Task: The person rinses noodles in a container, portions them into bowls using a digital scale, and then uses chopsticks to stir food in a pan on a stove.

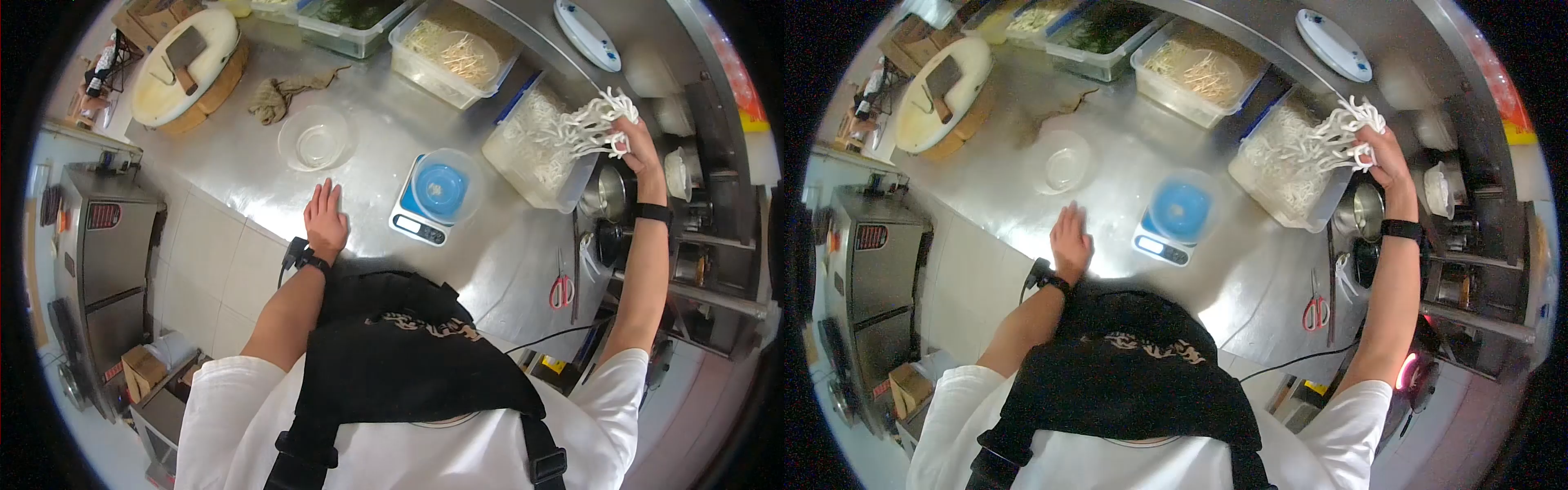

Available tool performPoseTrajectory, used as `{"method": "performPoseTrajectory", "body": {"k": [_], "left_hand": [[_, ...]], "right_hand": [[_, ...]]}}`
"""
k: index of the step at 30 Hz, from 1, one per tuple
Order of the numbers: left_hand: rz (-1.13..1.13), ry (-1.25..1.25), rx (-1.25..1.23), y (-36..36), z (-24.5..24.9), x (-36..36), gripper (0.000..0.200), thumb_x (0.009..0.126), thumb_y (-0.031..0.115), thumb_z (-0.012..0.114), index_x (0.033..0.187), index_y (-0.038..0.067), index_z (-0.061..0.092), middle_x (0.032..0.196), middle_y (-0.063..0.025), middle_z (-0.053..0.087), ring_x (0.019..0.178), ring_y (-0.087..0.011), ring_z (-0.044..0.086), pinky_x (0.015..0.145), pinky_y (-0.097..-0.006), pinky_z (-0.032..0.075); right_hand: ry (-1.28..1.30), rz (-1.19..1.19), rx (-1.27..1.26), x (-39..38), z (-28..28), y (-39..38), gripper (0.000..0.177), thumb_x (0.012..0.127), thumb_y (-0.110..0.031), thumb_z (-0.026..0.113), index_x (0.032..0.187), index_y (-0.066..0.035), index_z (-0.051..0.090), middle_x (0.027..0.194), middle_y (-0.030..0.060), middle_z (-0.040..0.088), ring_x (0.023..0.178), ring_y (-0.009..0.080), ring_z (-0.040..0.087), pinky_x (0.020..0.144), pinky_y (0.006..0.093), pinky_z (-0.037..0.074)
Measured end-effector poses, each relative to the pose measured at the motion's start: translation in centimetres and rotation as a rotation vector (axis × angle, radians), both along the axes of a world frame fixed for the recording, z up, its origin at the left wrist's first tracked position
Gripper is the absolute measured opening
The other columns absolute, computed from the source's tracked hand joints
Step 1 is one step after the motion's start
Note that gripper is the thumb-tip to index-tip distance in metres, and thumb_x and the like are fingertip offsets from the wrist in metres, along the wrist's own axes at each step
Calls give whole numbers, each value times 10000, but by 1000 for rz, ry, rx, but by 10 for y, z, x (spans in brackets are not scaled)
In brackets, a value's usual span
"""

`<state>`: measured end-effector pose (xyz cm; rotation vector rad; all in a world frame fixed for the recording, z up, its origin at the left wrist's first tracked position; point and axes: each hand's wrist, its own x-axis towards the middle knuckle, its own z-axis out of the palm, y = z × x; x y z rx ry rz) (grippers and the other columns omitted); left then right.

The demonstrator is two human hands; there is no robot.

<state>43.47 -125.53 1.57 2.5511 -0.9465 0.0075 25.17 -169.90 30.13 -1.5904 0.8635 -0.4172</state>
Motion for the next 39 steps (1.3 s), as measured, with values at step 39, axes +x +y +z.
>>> {"method": "performPoseTrajectory", "body": {"k": [39], "left_hand": [[4, -39, 53, -3, -2, 0, 511, 678, 118, 459, 1186, 122, 403, 1325, -32, 290, 1219, -218, 263, 959, -374, 235]], "right_hand": [[306, 200, -248, 12, -197, 137, 303, 731, -87, 540, 1020, 1, 515, 691, 83, 551, 589, 171, 550, 545, 261, 463]]}}
